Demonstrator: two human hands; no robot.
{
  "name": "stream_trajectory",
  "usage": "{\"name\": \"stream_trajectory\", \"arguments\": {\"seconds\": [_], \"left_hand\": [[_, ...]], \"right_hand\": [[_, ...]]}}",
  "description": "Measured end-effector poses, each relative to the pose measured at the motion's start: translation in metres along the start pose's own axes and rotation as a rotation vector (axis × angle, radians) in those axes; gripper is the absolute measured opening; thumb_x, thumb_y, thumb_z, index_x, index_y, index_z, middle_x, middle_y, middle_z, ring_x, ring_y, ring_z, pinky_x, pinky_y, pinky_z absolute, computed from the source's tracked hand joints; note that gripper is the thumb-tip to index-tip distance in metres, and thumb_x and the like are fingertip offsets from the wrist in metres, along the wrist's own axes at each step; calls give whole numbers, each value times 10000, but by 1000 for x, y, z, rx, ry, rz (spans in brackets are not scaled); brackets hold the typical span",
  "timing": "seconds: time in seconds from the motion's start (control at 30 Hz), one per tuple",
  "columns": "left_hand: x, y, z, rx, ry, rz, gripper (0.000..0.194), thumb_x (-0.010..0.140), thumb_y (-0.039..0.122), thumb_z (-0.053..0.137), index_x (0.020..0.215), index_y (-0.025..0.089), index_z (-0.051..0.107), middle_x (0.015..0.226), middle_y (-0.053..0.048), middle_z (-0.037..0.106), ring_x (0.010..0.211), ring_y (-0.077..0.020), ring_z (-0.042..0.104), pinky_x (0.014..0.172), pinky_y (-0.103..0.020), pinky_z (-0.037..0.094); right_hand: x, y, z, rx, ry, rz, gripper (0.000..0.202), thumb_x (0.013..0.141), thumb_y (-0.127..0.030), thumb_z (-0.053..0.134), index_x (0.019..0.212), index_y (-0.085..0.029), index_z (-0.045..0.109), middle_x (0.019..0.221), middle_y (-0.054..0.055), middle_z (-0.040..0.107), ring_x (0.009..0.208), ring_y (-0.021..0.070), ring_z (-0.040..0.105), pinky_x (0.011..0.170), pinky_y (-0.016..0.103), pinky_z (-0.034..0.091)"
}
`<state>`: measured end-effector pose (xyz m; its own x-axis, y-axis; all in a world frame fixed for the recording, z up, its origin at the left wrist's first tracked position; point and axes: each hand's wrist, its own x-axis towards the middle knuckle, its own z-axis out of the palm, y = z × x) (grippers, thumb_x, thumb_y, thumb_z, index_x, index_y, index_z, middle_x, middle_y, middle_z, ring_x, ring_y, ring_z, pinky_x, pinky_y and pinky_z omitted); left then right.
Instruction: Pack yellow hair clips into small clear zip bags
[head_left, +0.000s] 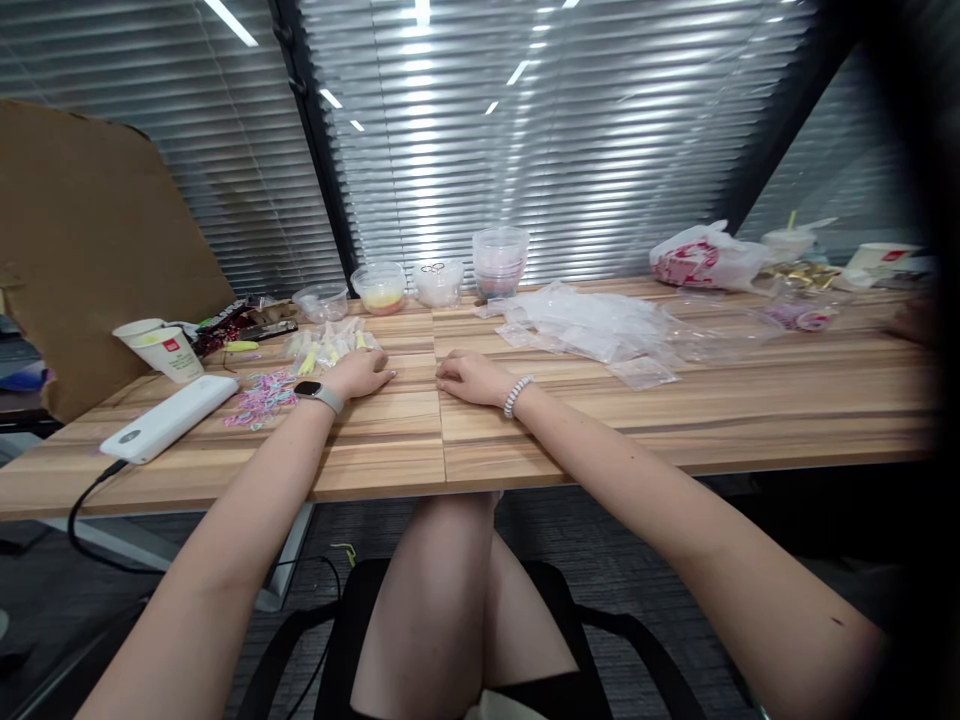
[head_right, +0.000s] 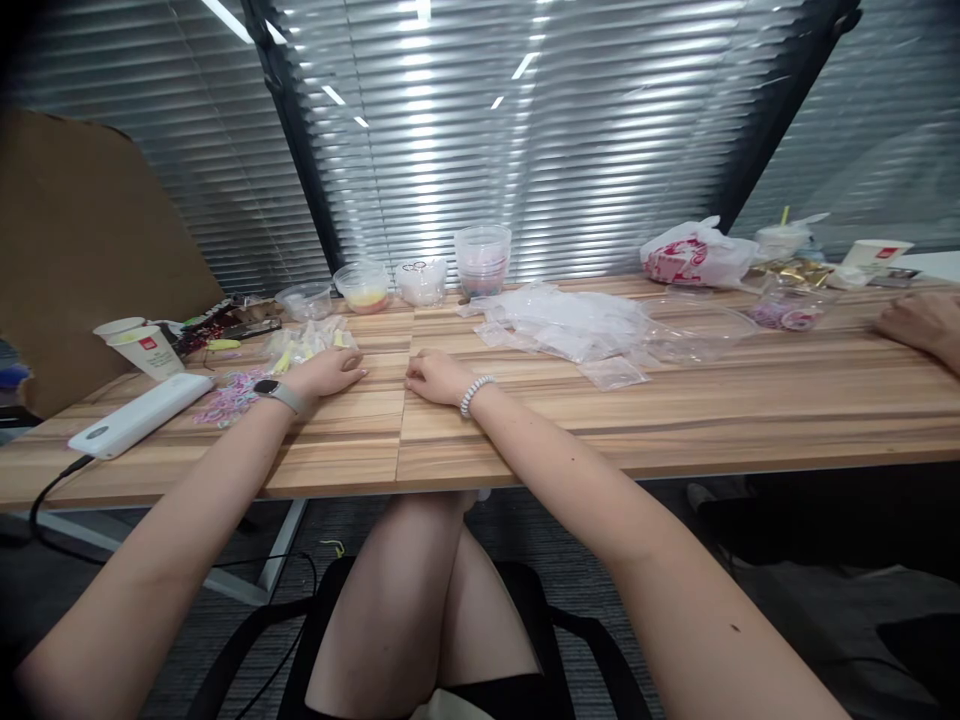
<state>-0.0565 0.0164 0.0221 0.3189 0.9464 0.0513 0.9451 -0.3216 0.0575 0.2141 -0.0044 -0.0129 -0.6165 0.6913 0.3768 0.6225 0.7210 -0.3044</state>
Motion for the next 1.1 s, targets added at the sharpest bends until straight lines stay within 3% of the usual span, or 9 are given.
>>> {"name": "stream_trajectory", "arguments": {"seconds": [0.2,0.67,0.9,1.1], "left_hand": [[5,-3,4,77,-15,92,452,897,586,456,947,180,648,1019,-107,684,908,-253,627,812,-329,450],[2,3,-1,-37,6,150,476,896,544,458,982,167,735,935,-87,719,829,-224,637,748,-297,438],[-3,10,-8,-56,6,135,489,894,553,452,830,159,735,775,-87,696,701,-211,597,659,-305,400],[-7,14,-15,-20,30,96,529,904,569,426,630,158,615,632,-81,628,585,-185,522,587,-318,346]], "right_hand": [[0,-1,0,-16,-20,-33,328,934,-402,579,1083,-149,724,1030,108,654,931,204,600,880,311,456],[0,-2,-2,-15,-42,-27,355,941,-421,566,1112,-148,715,1054,104,652,953,201,596,898,307,450],[0,-4,-4,-13,-57,-5,366,945,-434,561,1116,-145,709,1059,98,648,947,194,596,886,292,446],[-1,-3,-3,-9,-51,-24,361,948,-436,555,1103,-151,712,1044,92,642,930,186,596,878,287,443]]}}
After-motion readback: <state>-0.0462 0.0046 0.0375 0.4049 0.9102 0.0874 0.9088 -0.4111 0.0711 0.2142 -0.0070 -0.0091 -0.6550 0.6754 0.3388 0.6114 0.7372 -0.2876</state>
